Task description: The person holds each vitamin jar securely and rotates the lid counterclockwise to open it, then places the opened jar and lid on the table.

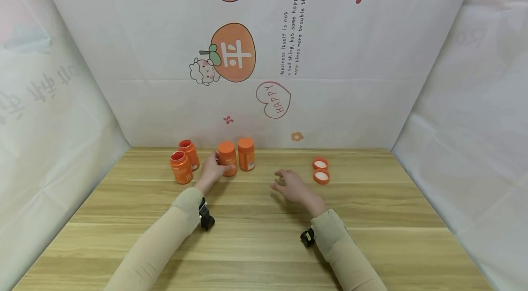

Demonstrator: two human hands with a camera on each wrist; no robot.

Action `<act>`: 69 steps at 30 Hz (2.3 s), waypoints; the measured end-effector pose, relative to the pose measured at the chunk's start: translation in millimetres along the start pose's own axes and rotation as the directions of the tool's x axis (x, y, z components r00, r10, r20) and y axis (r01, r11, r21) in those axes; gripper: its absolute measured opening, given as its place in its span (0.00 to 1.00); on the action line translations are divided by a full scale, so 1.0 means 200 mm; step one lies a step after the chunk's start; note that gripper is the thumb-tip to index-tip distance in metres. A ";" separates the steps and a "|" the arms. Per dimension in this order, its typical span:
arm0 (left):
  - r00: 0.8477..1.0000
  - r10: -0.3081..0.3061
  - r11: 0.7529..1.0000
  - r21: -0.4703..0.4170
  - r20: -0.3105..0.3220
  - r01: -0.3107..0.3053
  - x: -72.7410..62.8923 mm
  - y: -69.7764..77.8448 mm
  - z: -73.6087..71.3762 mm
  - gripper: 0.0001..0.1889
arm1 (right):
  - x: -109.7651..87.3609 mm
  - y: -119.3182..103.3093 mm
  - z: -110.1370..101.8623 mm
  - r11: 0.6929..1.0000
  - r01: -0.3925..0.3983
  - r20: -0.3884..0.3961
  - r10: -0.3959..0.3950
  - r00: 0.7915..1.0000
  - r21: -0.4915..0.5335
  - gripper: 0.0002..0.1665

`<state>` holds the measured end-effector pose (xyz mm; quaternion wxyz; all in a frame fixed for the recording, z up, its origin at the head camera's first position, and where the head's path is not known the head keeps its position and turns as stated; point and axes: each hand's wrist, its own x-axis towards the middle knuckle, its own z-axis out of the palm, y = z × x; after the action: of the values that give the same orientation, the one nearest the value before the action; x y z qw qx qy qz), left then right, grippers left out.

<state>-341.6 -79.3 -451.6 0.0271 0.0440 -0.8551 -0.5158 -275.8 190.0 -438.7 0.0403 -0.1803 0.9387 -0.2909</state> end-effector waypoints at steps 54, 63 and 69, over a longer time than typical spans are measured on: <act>0.970 0.230 0.971 0.056 0.075 -0.234 -0.29 0.08 0.01 0.22 | -0.02 -0.07 0.01 0.996 0.068 -0.095 -0.062 0.994 0.059 0.29; 0.959 0.264 0.960 0.074 0.098 -0.272 -0.32 0.08 -0.01 0.22 | -0.02 -0.10 0.02 0.994 0.096 -0.124 -0.089 0.988 0.056 0.28; 0.958 0.267 0.958 0.075 0.108 -0.275 -0.35 0.08 -0.03 0.22 | -0.02 -0.12 0.03 0.992 0.106 -0.138 -0.097 0.986 0.062 0.28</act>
<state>-272.8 -69.7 -434.2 0.0539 -0.0976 -0.8757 -0.4698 -264.2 170.2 -429.7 -0.0320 -0.2062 0.9183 -0.3364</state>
